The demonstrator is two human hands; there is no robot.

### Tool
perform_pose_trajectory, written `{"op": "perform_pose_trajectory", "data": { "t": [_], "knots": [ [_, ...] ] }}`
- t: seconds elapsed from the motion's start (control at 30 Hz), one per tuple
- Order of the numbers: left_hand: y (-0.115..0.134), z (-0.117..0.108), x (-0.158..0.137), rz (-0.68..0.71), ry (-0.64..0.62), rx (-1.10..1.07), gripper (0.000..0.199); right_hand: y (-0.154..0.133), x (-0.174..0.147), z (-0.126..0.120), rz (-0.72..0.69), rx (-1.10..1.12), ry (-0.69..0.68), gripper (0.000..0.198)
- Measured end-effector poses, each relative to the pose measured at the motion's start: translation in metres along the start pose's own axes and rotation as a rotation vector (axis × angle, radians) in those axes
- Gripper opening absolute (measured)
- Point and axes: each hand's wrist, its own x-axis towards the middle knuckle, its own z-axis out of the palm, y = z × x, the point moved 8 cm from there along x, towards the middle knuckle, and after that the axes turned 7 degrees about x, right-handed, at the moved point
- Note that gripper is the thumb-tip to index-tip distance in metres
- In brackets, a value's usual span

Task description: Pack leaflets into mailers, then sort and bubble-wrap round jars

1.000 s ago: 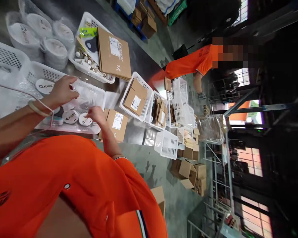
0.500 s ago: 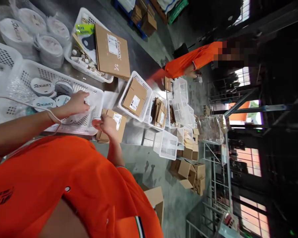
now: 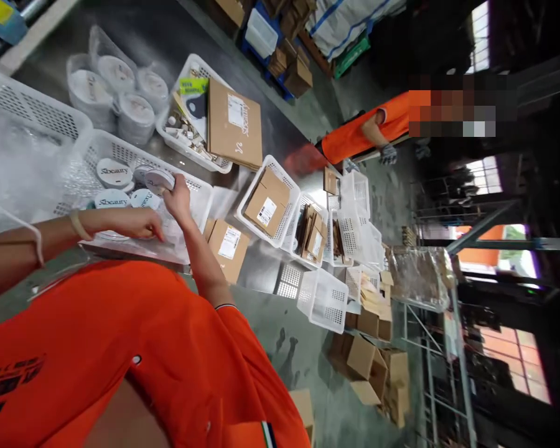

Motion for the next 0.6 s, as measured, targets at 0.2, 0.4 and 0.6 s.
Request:
{"op": "perform_pose_trajectory", "data": {
  "t": [0.2, 0.4, 0.6],
  "knots": [
    [-0.062, -0.025, -0.081, -0.348, 0.157, -0.092, 0.035, -0.019, 0.026, 0.071, -0.074, -0.340, -0.097, 0.036],
    [-0.109, -0.105, -0.171, -0.809, 0.964, -0.112, 0.035, -0.014, 0.039, 0.075, -0.030, -0.411, -0.125, 0.045],
    [-0.105, -0.113, -0.155, -0.857, 0.732, 0.243, 0.044, -0.006, 0.043, 0.069, -0.024, -0.408, -0.152, 0.044]
  ]
}}
